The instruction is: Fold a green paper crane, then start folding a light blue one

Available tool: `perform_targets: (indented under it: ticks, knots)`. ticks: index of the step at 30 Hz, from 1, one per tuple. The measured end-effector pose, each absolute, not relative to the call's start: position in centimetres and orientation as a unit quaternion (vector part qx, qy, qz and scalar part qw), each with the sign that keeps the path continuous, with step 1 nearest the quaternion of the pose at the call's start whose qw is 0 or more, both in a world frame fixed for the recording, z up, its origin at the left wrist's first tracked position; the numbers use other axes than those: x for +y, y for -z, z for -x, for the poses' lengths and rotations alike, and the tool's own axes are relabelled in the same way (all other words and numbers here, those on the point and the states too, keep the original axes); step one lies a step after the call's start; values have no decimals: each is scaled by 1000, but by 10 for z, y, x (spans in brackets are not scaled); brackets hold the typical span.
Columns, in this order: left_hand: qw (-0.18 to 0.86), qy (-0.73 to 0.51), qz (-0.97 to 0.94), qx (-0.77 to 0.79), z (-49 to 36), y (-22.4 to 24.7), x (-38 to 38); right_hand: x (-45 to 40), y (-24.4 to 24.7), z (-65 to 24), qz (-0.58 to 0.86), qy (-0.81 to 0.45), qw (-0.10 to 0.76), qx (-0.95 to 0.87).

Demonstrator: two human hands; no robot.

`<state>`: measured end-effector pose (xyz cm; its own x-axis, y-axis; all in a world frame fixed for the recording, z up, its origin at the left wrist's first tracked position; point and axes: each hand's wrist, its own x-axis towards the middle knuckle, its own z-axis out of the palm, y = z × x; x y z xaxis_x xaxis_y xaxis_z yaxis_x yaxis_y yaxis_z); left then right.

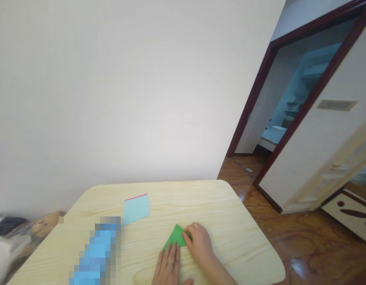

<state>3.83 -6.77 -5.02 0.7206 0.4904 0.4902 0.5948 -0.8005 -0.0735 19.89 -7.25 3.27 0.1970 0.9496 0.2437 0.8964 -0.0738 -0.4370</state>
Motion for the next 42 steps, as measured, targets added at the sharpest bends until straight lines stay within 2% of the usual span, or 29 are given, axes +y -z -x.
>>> perform_targets:
  ticks: [4,7,18,24,31,42]
  knots:
    - [73,220,876,-424,-57,53,-88,-73,-32,-202,723,-56,259,-637]
    - [39,219,859,-461,-66,51,-98,-72,-32,-204,720,-63,257,-641]
    - [27,219,877,-427,-54,42,-91,-74,-32,-201,723,-55,262,-637]
    - [-1,205,863,-463,-55,37,-92,-83,-39,-194,727,-47,308,-611]
    - [-17,190,897,-398,-44,28,-83,-90,-34,-189,736,-44,315,-598]
    - [-34,159,874,-457,-53,10,-91,-103,-21,-219,775,3,315,-547]
